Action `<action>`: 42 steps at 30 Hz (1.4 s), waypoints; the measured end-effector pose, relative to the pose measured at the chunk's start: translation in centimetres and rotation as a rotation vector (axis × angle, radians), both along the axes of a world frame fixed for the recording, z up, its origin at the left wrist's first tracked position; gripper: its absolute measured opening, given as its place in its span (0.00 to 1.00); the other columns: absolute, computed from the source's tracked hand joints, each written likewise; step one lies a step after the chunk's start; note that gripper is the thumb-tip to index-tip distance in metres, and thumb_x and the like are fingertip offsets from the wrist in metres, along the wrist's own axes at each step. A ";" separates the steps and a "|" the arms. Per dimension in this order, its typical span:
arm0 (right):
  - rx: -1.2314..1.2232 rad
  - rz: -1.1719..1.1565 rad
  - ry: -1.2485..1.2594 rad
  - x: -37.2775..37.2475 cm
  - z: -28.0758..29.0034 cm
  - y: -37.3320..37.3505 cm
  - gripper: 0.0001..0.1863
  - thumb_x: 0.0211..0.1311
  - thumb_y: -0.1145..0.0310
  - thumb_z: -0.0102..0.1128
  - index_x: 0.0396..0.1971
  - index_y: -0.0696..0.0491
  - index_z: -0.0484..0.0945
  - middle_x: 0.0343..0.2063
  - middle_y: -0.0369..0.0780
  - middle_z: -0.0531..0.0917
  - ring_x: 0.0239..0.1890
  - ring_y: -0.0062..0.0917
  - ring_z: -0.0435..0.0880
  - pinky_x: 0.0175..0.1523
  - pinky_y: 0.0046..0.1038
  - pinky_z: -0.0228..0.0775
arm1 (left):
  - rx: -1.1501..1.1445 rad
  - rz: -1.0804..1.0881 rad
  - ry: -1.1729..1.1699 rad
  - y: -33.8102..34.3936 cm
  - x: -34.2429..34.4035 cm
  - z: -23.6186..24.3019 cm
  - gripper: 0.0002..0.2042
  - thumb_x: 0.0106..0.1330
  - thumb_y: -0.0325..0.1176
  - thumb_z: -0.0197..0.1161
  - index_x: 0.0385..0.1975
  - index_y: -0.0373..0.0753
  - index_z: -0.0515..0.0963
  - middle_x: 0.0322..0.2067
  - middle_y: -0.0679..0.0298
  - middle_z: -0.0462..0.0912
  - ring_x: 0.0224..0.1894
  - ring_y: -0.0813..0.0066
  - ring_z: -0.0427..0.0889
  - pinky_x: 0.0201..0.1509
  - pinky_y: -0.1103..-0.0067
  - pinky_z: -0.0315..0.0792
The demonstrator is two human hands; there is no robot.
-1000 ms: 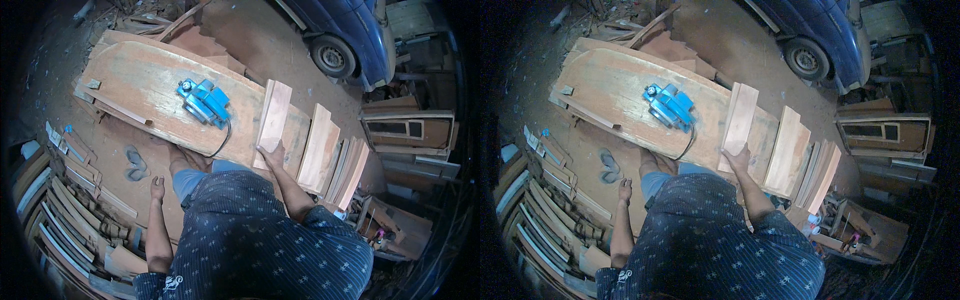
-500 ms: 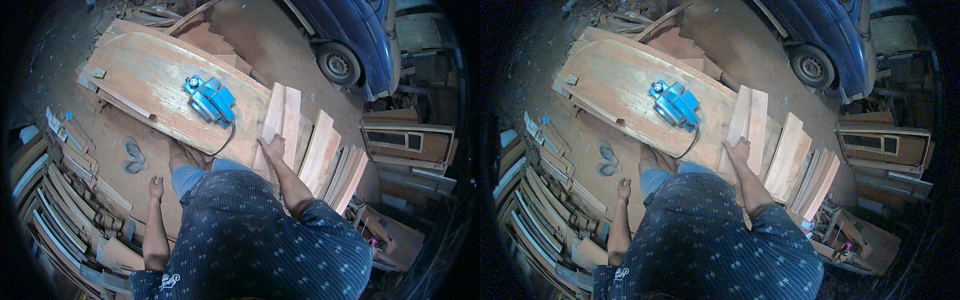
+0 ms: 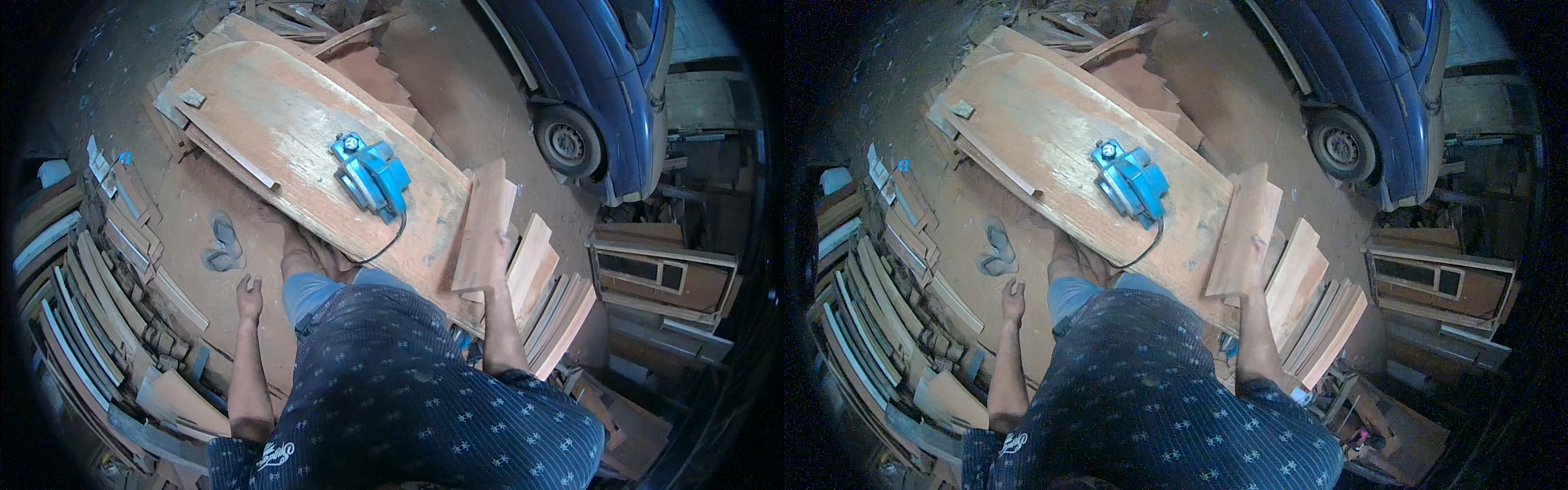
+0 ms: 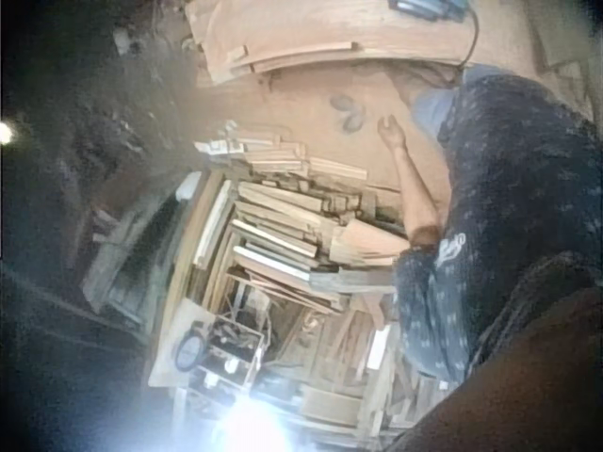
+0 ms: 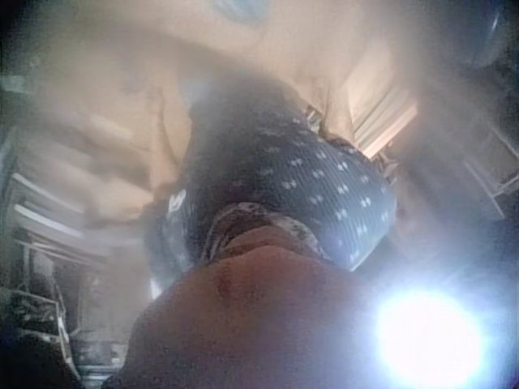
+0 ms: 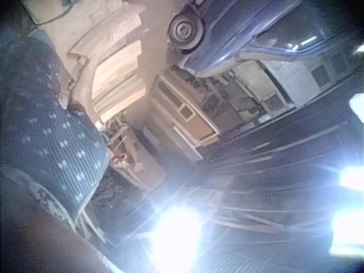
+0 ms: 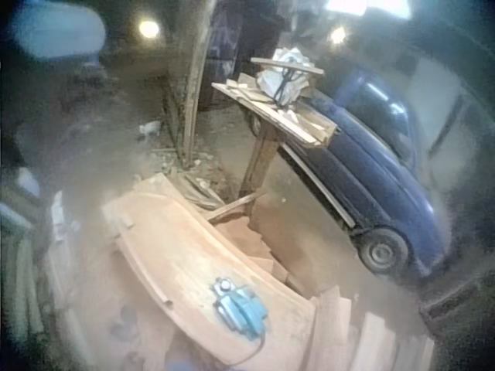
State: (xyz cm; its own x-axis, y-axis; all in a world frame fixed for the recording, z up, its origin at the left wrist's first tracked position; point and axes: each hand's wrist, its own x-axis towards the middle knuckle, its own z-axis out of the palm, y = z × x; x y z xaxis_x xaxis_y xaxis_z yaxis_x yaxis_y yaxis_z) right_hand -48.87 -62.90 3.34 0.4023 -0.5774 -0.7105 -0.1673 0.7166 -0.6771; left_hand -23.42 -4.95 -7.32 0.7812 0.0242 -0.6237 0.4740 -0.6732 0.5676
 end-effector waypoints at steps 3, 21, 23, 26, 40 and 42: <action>0.208 -0.072 -0.411 6.2 11.0 3.3 0.45 0.62 0.33 0.52 0.69 0.54 0.67 0.50 0.51 0.83 0.42 0.43 0.87 0.48 0.41 0.84 | -0.041 -0.055 -0.121 -1.0 1.2 -0.8 0.29 0.72 0.44 0.64 0.64 0.27 0.72 0.64 0.41 0.73 0.64 0.53 0.77 0.64 0.68 0.73; -1.277 1.353 -0.218 24.7 19.5 17.6 0.60 0.43 0.54 0.85 0.74 0.60 0.59 0.63 0.51 0.72 0.61 0.40 0.76 0.61 0.40 0.72 | -1.608 0.431 0.095 -22.2 11.1 26.8 0.37 0.79 0.63 0.39 0.72 0.35 0.62 0.65 0.54 0.73 0.66 0.67 0.74 0.71 0.67 0.68; -0.999 1.193 -0.061 25.3 19.3 19.2 0.56 0.43 0.54 0.85 0.71 0.62 0.64 0.62 0.51 0.73 0.60 0.39 0.77 0.61 0.37 0.73 | -1.584 0.509 0.127 -21.6 12.0 25.9 0.37 0.78 0.64 0.39 0.72 0.36 0.62 0.66 0.54 0.73 0.67 0.65 0.73 0.72 0.66 0.68; -0.592 1.041 -0.079 25.1 15.8 20.3 0.44 0.52 0.58 0.81 0.66 0.63 0.70 0.55 0.48 0.79 0.55 0.34 0.81 0.60 0.34 0.74 | -1.521 0.554 0.122 -21.5 12.1 24.5 0.37 0.79 0.63 0.40 0.72 0.37 0.61 0.67 0.53 0.71 0.68 0.64 0.72 0.73 0.65 0.66; -0.934 0.254 0.623 3.7 5.6 5.8 0.24 0.71 0.56 0.61 0.51 0.65 0.82 0.41 0.54 0.88 0.45 0.42 0.88 0.53 0.36 0.76 | -0.954 0.187 0.299 -19.1 6.3 18.2 0.34 0.80 0.56 0.47 0.72 0.32 0.60 0.67 0.51 0.70 0.62 0.62 0.77 0.64 0.67 0.74; -0.975 0.185 0.693 -2.4 1.2 2.7 0.23 0.72 0.57 0.62 0.50 0.65 0.84 0.41 0.51 0.89 0.44 0.34 0.87 0.53 0.32 0.76 | -0.899 0.175 0.325 -18.5 5.8 17.6 0.34 0.79 0.56 0.48 0.71 0.32 0.61 0.66 0.52 0.71 0.61 0.63 0.77 0.63 0.68 0.74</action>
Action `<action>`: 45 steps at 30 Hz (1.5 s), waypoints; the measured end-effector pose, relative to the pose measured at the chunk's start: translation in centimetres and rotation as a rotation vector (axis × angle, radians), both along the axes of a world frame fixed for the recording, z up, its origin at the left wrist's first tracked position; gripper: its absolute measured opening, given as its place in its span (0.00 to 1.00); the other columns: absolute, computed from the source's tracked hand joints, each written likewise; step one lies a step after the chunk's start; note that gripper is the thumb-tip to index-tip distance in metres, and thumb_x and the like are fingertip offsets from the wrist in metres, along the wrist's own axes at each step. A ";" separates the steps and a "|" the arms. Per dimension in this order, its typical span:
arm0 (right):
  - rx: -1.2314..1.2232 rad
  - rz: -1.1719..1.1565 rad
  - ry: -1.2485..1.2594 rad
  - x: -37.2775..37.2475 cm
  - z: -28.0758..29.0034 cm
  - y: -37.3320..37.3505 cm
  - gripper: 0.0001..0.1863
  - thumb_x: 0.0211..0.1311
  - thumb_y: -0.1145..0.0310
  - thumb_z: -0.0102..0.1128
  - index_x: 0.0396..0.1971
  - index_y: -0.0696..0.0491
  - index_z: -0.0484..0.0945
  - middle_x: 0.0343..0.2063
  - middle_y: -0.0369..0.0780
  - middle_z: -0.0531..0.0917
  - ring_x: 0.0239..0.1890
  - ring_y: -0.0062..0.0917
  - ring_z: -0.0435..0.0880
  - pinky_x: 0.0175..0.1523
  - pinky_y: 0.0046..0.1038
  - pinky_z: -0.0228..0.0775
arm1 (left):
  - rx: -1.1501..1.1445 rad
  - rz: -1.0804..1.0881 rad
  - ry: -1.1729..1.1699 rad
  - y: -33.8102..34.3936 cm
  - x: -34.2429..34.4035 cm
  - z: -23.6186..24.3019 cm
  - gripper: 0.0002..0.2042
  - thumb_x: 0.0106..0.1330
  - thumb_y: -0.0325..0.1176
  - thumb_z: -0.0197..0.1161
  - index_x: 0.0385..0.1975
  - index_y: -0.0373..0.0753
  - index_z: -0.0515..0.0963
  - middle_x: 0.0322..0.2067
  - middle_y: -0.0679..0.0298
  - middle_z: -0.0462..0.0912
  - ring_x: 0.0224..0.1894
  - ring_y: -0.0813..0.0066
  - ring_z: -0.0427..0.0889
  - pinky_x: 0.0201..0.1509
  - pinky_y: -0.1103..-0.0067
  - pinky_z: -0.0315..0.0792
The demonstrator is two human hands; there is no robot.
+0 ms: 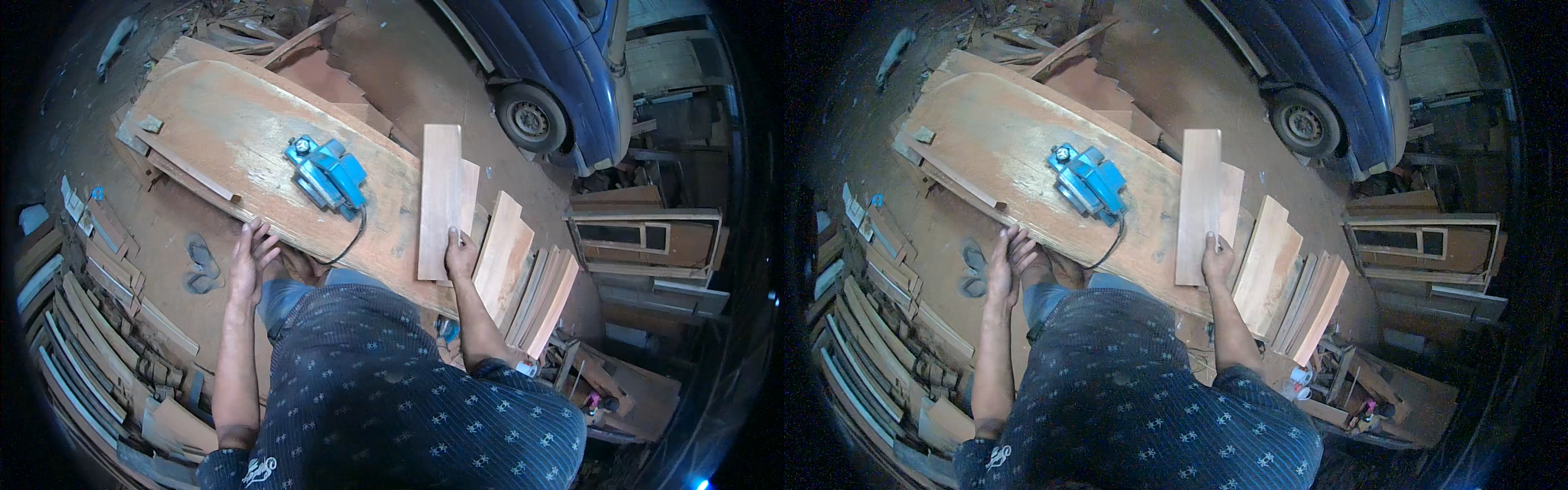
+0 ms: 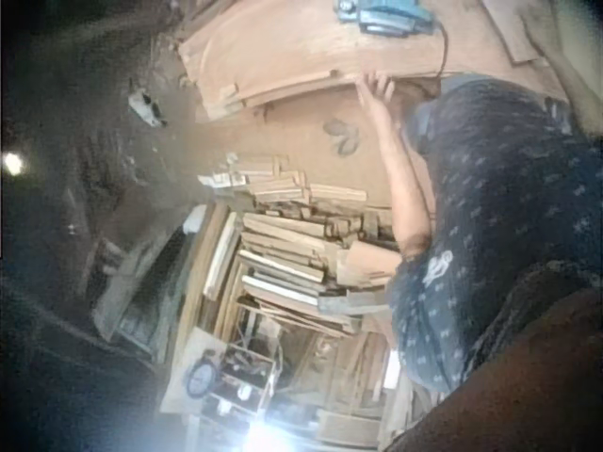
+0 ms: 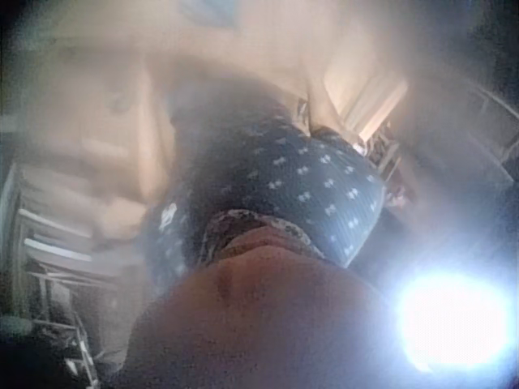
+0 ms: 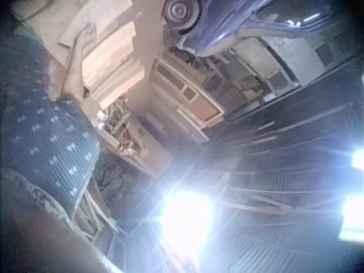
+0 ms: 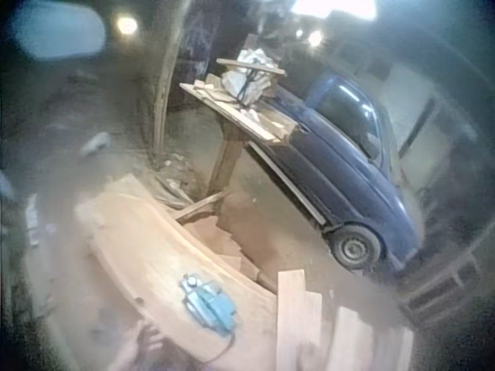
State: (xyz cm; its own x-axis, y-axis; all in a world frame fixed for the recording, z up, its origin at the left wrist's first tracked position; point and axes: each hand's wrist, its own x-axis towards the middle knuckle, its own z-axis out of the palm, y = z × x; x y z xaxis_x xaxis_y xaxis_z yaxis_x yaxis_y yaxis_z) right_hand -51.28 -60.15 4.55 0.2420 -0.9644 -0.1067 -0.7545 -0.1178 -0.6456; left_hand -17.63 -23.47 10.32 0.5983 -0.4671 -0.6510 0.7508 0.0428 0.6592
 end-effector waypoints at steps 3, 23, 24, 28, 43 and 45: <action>0.016 -0.117 -0.038 -4.1 -2.1 -1.4 0.22 0.71 0.57 0.63 0.48 0.65 0.85 0.41 0.50 0.89 0.43 0.30 0.86 0.54 0.31 0.76 | 0.061 0.021 -0.014 1.4 -0.2 -0.3 0.34 0.79 0.57 0.48 0.71 0.33 0.63 0.66 0.53 0.72 0.60 0.64 0.78 0.62 0.69 0.74; 0.041 -0.100 0.323 -3.2 -1.5 -2.1 0.34 0.53 0.49 0.76 0.46 0.65 0.79 0.41 0.57 0.86 0.48 0.49 0.86 0.55 0.43 0.76 | 0.246 0.107 -0.031 1.8 -2.7 -2.3 0.30 0.79 0.54 0.50 0.68 0.35 0.68 0.62 0.55 0.76 0.56 0.69 0.79 0.56 0.74 0.76; -0.007 -0.086 0.326 -2.2 -0.6 -1.5 0.31 0.55 0.51 0.75 0.44 0.64 0.79 0.40 0.56 0.87 0.46 0.49 0.86 0.54 0.42 0.76 | 0.246 0.087 -0.031 1.5 -2.9 -2.2 0.30 0.79 0.54 0.50 0.68 0.35 0.68 0.62 0.55 0.76 0.55 0.70 0.80 0.56 0.75 0.76; 0.109 0.019 0.152 3.0 3.6 -0.7 0.22 0.62 0.55 0.71 0.35 0.63 0.82 0.35 0.52 0.88 0.38 0.37 0.87 0.48 0.35 0.77 | 0.198 0.053 -0.064 -0.7 -2.2 -1.3 0.28 0.79 0.52 0.51 0.67 0.36 0.69 0.58 0.59 0.78 0.50 0.76 0.81 0.53 0.77 0.77; 0.511 1.001 -0.051 27.5 14.7 11.2 0.17 0.69 0.58 0.67 0.36 0.61 0.85 0.27 0.35 0.85 0.30 0.16 0.78 0.38 0.25 0.72 | -0.143 0.453 -0.045 1.1 6.2 4.7 0.26 0.78 0.57 0.52 0.59 0.39 0.73 0.48 0.60 0.84 0.45 0.69 0.87 0.47 0.71 0.82; 0.561 1.050 -0.101 27.4 12.9 12.1 0.18 0.69 0.58 0.67 0.35 0.61 0.85 0.26 0.35 0.85 0.30 0.16 0.78 0.38 0.25 0.73 | -0.059 0.478 -0.086 2.6 5.2 4.0 0.26 0.78 0.57 0.50 0.59 0.39 0.74 0.48 0.61 0.85 0.46 0.70 0.87 0.46 0.72 0.82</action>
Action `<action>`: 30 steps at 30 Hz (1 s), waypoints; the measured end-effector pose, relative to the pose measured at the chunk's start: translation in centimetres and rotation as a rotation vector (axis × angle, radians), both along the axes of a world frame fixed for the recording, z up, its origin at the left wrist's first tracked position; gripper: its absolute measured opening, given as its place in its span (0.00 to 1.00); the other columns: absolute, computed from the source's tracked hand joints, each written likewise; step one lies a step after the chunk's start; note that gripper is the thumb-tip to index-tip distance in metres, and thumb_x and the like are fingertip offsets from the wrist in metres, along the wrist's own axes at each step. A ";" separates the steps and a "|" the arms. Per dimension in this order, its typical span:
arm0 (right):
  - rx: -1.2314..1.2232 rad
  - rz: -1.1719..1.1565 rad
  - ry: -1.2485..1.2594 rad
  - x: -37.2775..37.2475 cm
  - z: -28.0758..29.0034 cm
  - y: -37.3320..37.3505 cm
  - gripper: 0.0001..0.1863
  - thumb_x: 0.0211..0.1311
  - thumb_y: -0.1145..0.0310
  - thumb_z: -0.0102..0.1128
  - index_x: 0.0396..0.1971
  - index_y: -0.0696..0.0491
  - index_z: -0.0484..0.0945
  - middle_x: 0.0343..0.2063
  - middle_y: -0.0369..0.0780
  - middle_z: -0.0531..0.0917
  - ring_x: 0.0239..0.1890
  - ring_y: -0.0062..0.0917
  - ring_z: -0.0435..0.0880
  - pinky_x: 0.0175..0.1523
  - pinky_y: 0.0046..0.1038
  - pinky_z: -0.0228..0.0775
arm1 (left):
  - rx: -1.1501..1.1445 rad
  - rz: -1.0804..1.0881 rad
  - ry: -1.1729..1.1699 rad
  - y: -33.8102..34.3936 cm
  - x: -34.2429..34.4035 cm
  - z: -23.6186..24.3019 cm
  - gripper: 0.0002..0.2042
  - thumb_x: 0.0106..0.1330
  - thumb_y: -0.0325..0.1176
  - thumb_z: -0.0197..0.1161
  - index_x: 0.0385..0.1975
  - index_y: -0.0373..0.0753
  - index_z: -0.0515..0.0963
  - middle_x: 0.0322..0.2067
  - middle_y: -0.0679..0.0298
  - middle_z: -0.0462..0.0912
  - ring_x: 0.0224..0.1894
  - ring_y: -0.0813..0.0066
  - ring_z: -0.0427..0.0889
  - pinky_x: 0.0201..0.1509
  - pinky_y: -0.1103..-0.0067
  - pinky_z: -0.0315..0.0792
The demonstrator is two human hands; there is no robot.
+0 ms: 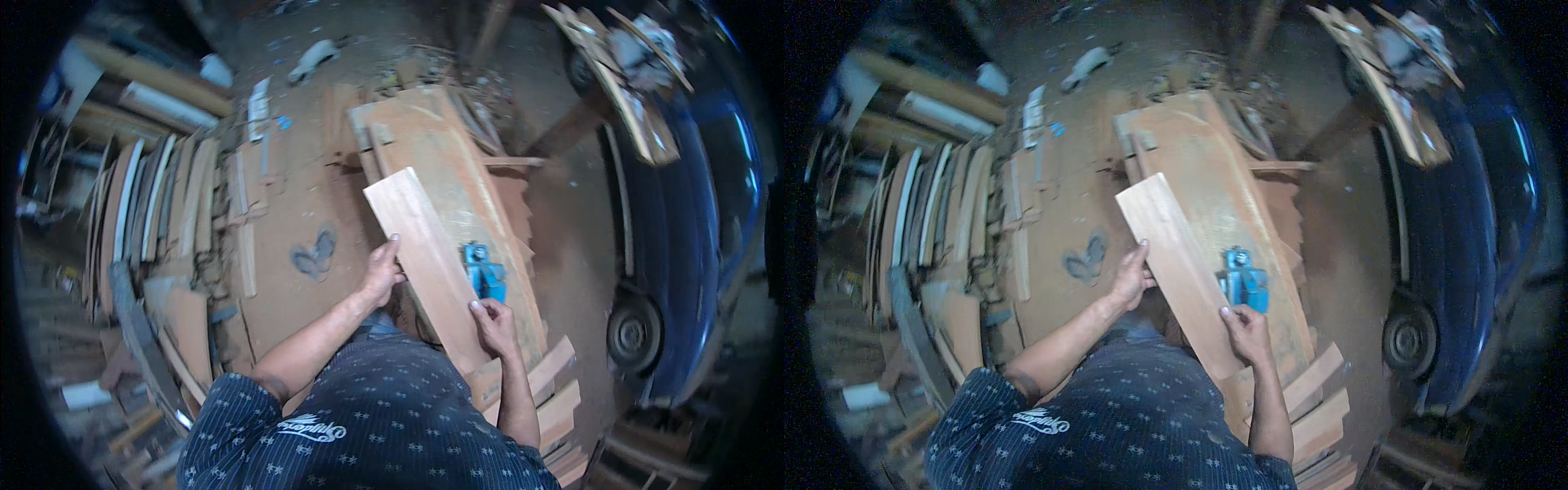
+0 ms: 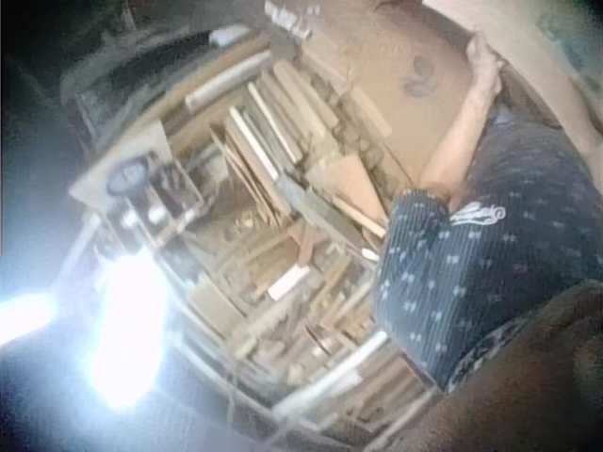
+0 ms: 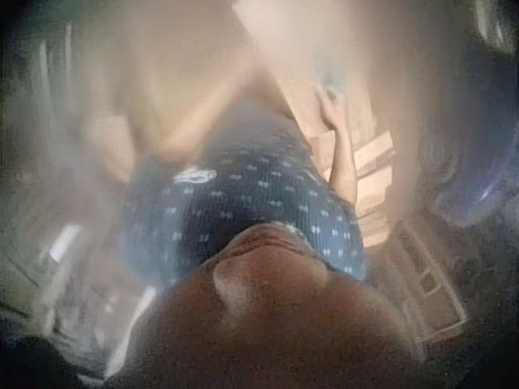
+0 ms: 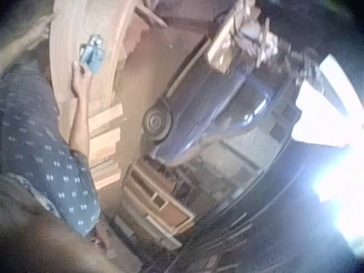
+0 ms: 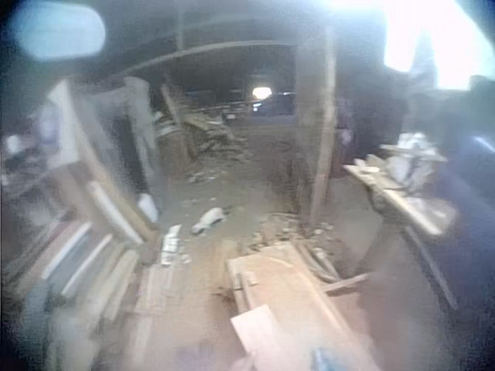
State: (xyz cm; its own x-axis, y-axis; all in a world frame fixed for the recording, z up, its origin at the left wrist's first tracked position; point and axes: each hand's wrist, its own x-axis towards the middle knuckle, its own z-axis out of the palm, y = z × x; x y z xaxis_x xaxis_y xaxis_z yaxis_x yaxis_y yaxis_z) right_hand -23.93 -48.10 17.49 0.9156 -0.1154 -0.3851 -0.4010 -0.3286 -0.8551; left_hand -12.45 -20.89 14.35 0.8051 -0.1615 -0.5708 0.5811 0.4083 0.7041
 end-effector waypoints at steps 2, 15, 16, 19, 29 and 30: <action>0.035 0.050 0.028 0.0 -0.6 1.8 0.18 0.68 0.57 0.67 0.34 0.61 0.85 0.25 0.35 0.85 0.30 0.16 0.78 0.38 0.26 0.73 | 0.049 0.022 0.014 2.0 -2.0 0.0 0.28 0.79 0.57 0.47 0.62 0.38 0.72 0.51 0.59 0.83 0.49 0.69 0.85 0.49 0.70 0.81; -0.146 0.576 0.106 1.1 0.3 15.8 0.25 0.71 0.51 0.63 0.43 0.62 0.81 0.30 0.45 0.85 0.34 0.27 0.82 0.43 0.33 0.75 | 0.095 0.264 0.166 10.4 -17.1 1.3 0.29 0.81 0.55 0.44 0.69 0.37 0.66 0.55 0.56 0.81 0.52 0.68 0.83 0.56 0.69 0.79; -0.170 0.585 0.080 0.4 0.7 17.2 0.24 0.71 0.51 0.62 0.41 0.62 0.82 0.27 0.45 0.84 0.32 0.27 0.81 0.41 0.33 0.74 | 0.062 0.290 0.167 11.3 -18.0 1.2 0.29 0.81 0.55 0.44 0.68 0.37 0.66 0.55 0.56 0.81 0.52 0.68 0.83 0.56 0.69 0.79; -0.136 0.560 0.028 -2.3 0.5 20.2 0.23 0.71 0.51 0.62 0.37 0.61 0.83 0.24 0.44 0.82 0.28 0.25 0.78 0.37 0.33 0.72 | 0.129 0.215 0.157 15.4 -21.1 0.6 0.27 0.81 0.53 0.47 0.66 0.37 0.69 0.54 0.56 0.81 0.50 0.69 0.84 0.56 0.69 0.79; -0.291 0.571 0.023 -8.6 -1.4 25.1 0.26 0.70 0.51 0.63 0.26 0.62 0.79 0.18 0.38 0.73 0.25 0.21 0.69 0.32 0.32 0.65 | 0.352 0.550 0.166 39.6 -43.0 -17.3 0.13 0.77 0.43 0.59 0.44 0.39 0.80 0.36 0.67 0.83 0.35 0.83 0.80 0.39 0.80 0.76; -0.276 0.569 0.040 -9.8 -1.2 26.6 0.27 0.71 0.51 0.63 0.25 0.63 0.78 0.18 0.39 0.73 0.26 0.21 0.69 0.32 0.33 0.65 | 0.349 0.593 0.155 45.6 -48.2 -21.3 0.11 0.76 0.40 0.60 0.39 0.39 0.80 0.33 0.69 0.82 0.36 0.82 0.79 0.40 0.79 0.75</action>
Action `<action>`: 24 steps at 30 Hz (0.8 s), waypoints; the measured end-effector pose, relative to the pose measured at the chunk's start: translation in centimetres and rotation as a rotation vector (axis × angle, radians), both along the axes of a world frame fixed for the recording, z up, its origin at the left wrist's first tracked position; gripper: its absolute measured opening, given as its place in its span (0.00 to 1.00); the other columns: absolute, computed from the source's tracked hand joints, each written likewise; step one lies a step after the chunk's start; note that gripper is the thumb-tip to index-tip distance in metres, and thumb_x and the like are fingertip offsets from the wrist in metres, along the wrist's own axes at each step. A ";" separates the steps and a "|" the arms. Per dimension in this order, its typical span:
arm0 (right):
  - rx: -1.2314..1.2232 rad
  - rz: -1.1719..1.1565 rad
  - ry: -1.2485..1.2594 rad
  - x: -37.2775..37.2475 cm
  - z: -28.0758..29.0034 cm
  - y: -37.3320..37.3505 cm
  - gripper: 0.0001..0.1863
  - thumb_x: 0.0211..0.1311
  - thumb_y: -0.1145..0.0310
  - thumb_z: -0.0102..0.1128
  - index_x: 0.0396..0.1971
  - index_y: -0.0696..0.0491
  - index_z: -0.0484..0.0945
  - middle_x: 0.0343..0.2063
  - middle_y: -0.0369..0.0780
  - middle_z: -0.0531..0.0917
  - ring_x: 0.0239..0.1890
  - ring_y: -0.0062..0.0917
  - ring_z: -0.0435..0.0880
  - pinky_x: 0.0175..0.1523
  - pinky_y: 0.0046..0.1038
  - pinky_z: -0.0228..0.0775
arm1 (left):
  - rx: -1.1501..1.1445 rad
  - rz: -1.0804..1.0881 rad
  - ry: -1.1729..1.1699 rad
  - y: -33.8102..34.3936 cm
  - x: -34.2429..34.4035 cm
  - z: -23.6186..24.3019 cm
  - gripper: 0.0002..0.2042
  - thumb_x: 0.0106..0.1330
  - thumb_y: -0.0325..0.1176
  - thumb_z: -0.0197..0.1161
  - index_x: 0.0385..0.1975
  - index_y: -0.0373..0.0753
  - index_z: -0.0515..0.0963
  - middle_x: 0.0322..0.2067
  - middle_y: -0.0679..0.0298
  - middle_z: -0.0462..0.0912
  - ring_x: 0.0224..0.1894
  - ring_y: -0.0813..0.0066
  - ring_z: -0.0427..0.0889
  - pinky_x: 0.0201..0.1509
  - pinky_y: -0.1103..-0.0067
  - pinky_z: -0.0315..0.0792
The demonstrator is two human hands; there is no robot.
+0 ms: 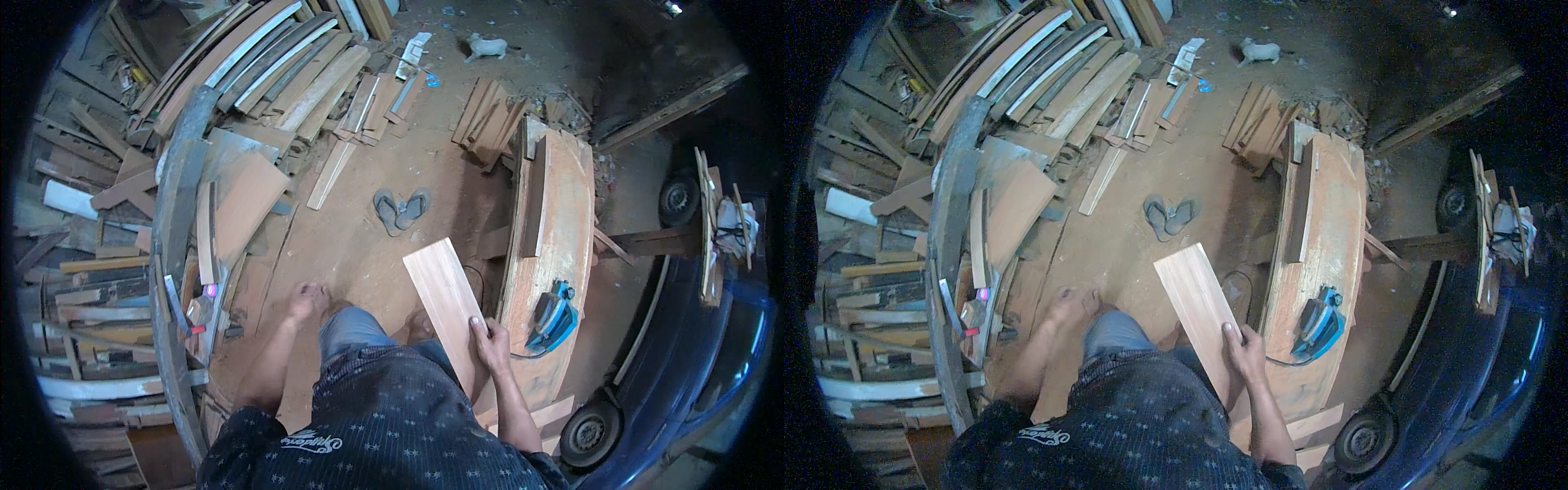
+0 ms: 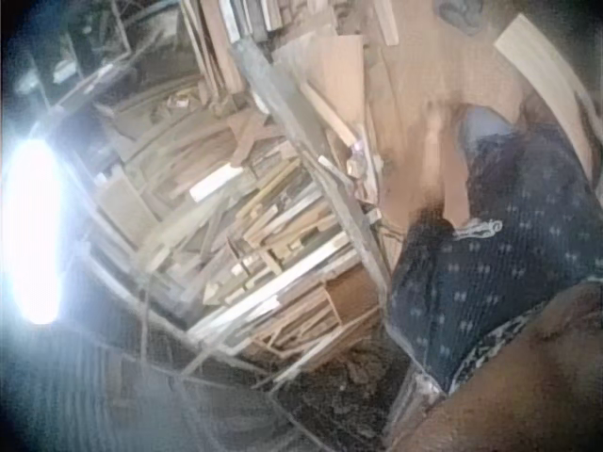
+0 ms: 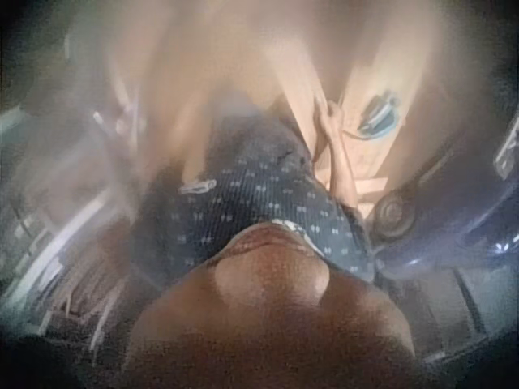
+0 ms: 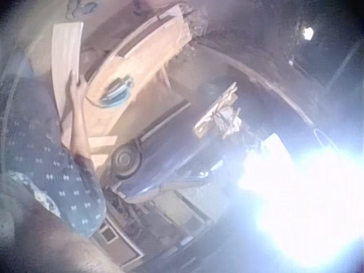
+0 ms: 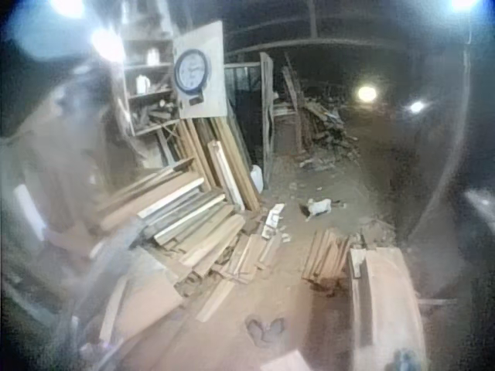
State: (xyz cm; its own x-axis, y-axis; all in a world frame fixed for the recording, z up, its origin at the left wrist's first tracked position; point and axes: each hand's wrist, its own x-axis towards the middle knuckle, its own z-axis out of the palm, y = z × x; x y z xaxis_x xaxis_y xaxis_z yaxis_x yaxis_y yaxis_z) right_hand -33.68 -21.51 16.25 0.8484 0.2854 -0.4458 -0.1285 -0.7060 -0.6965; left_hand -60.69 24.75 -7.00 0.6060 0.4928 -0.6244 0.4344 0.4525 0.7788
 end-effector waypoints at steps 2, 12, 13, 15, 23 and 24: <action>-0.074 -0.130 -0.042 -3.4 0.3 0.6 0.29 0.71 0.50 0.62 0.22 0.63 0.75 0.17 0.41 0.72 0.26 0.22 0.69 0.32 0.34 0.65 | 0.478 -0.145 0.358 5.8 -2.3 -0.4 0.12 0.73 0.38 0.62 0.44 0.35 0.79 0.38 0.64 0.85 0.40 0.70 0.81 0.46 0.73 0.76; -0.438 -0.415 0.085 -23.5 1.8 8.0 0.32 0.70 0.40 0.57 0.27 0.59 0.83 0.20 0.35 0.79 0.26 0.24 0.77 0.35 0.33 0.71 | 0.564 -0.228 1.282 32.0 -20.9 -9.7 0.34 0.69 0.59 0.56 0.67 0.39 0.70 0.61 0.55 0.79 0.61 0.55 0.77 0.60 0.64 0.73; -0.500 -0.393 0.122 -24.2 3.4 8.7 0.34 0.69 0.39 0.57 0.31 0.62 0.84 0.21 0.37 0.80 0.27 0.25 0.79 0.36 0.33 0.73 | 0.540 -0.218 1.264 32.6 -21.7 -10.6 0.35 0.68 0.58 0.56 0.67 0.39 0.70 0.61 0.55 0.79 0.60 0.55 0.78 0.58 0.64 0.73; -0.539 -0.481 0.159 -25.2 5.1 10.9 0.34 0.68 0.39 0.58 0.25 0.61 0.83 0.19 0.40 0.81 0.28 0.24 0.78 0.35 0.36 0.71 | 0.518 -0.202 1.235 33.8 -23.4 -12.1 0.35 0.68 0.58 0.58 0.67 0.39 0.70 0.60 0.54 0.79 0.58 0.56 0.78 0.56 0.63 0.74; -0.591 -0.497 0.134 -28.7 5.3 14.4 0.33 0.68 0.41 0.59 0.27 0.62 0.83 0.20 0.37 0.80 0.26 0.23 0.79 0.34 0.33 0.72 | 0.514 -0.140 1.149 38.9 -26.7 -13.7 0.36 0.64 0.57 0.62 0.68 0.41 0.68 0.59 0.51 0.78 0.51 0.56 0.82 0.46 0.63 0.78; -0.571 -0.515 0.109 -28.9 5.1 14.8 0.33 0.68 0.41 0.59 0.27 0.63 0.83 0.20 0.37 0.80 0.26 0.23 0.79 0.34 0.33 0.73 | 0.520 -0.141 1.140 39.3 -26.8 -13.7 0.37 0.64 0.57 0.63 0.68 0.41 0.68 0.59 0.51 0.78 0.50 0.56 0.82 0.45 0.63 0.78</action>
State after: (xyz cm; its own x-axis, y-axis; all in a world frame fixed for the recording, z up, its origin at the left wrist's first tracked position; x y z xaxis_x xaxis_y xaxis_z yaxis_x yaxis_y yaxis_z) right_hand -62.57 -6.70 21.38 0.7542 -0.4326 -0.4940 -0.5852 -0.7841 -0.2069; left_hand -87.46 64.05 -20.71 -0.0814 0.8118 -0.5783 0.9949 0.1012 0.0020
